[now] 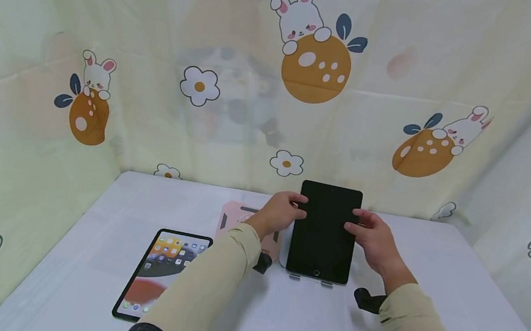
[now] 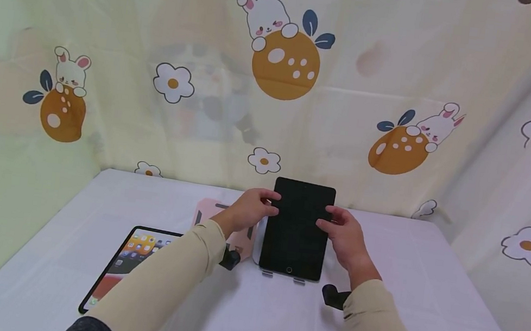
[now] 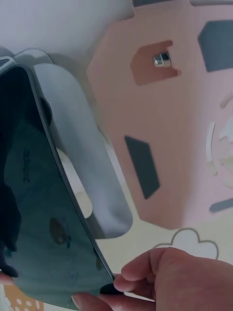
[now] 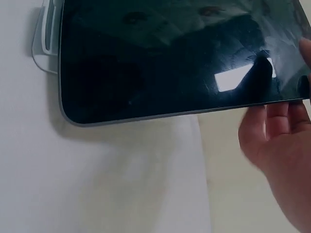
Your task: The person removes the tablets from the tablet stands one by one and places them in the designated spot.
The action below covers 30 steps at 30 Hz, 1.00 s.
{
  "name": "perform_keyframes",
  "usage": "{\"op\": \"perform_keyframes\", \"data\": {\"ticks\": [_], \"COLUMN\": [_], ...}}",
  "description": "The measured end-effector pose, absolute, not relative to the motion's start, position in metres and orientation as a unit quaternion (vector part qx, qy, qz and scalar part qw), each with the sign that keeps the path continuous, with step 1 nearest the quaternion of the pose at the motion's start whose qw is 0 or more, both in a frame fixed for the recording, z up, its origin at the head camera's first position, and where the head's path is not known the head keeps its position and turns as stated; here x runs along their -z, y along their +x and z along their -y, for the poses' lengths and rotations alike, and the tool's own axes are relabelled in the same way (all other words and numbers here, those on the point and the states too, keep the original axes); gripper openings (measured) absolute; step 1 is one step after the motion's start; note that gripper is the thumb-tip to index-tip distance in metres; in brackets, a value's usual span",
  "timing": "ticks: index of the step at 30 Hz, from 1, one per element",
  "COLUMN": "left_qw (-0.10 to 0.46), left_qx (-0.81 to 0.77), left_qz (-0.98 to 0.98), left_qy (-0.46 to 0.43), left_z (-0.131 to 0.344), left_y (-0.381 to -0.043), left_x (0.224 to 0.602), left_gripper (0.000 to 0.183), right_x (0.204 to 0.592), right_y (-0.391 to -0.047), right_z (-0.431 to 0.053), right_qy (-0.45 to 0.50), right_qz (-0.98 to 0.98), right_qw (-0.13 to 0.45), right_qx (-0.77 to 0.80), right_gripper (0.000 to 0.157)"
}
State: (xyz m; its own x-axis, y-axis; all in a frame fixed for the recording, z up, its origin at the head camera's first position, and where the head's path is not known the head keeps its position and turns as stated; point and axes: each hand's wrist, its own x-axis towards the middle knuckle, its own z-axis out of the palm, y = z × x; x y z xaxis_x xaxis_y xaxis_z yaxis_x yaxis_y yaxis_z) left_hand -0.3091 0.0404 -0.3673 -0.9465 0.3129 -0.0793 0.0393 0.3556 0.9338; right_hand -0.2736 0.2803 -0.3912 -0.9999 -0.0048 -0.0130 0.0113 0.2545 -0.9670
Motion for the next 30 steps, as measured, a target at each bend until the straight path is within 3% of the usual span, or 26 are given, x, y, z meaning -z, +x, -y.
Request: {"op": "perform_keyframes", "data": {"ticks": [7,30], "left_qw": [0.107,0.137], "left_qx": [-0.569,-0.583], "left_qz": [-0.809,-0.792], "left_qy": [0.097,0.122], "left_z": [-0.043,-0.076], "left_y": [-0.306,-0.264], "left_x": [0.362,0.378], "left_gripper": [0.031,0.027], "right_x": [0.381,0.378], "right_y": [-0.265,-0.209], "right_z": [-0.283,-0.339], "right_qy": [-0.004,-0.049], "right_qz": [-0.801,-0.859], "right_qw": [-0.018,0.000], "right_qx": [0.598,0.509], "right_gripper": [0.046,0.054]}}
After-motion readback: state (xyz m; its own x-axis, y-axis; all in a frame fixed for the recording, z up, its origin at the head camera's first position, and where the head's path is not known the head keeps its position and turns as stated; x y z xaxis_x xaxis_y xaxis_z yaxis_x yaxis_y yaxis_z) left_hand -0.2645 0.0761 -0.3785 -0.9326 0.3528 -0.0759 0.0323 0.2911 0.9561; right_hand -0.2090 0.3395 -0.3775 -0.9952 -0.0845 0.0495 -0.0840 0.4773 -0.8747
